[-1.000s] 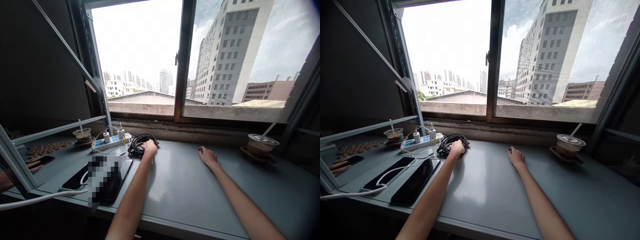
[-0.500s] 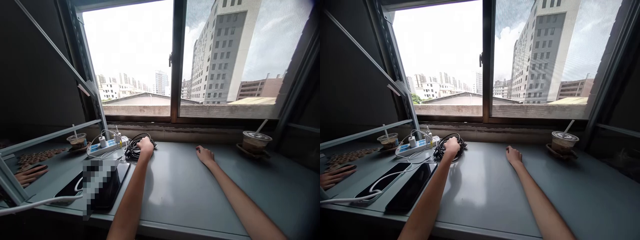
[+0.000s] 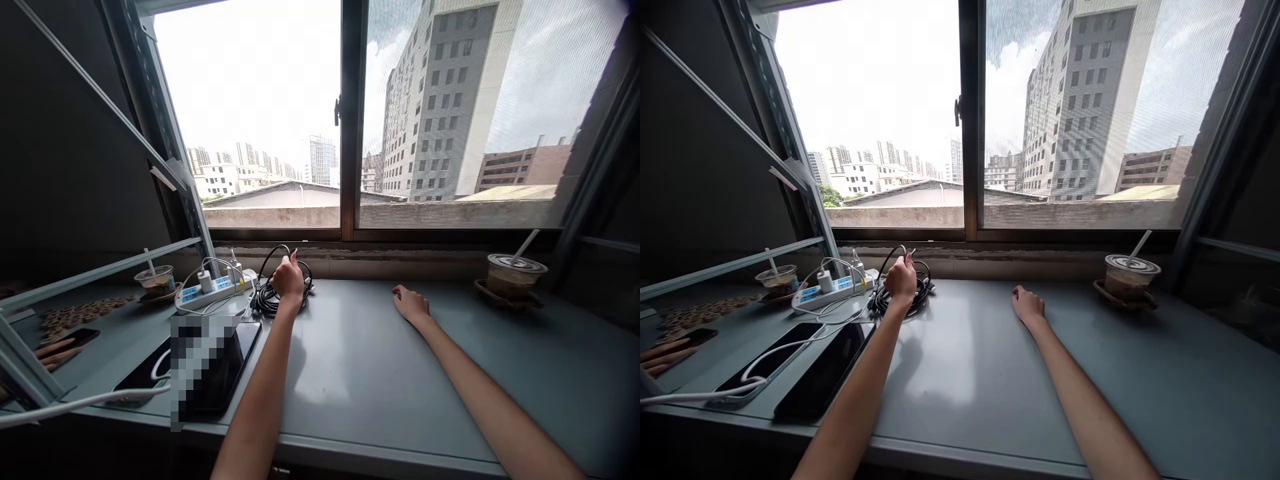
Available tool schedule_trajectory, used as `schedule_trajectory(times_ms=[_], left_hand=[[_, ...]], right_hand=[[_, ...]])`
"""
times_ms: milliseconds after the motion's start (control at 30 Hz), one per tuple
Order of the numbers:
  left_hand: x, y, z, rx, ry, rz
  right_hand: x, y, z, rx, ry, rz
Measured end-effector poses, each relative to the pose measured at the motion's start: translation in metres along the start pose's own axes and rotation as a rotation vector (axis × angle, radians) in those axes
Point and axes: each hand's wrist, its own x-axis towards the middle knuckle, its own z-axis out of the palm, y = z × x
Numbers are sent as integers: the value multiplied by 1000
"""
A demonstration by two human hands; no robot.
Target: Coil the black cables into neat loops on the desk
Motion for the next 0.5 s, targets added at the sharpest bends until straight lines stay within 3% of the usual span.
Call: schedule_trajectory(times_ms=[167,367,433,500], left_hand=[[-5,5,0,-202,138,56],[-21,33,-5,-512,148,212],[-28,45,-7,-654,82,231],[-32,55,-10,-889,-85,190]], right_hand=[[0,0,0,3,-1,3],[1,0,-1,34,7,3],[0,-1,-1,55,11,5],[-2,0,-2,88,14,5]])
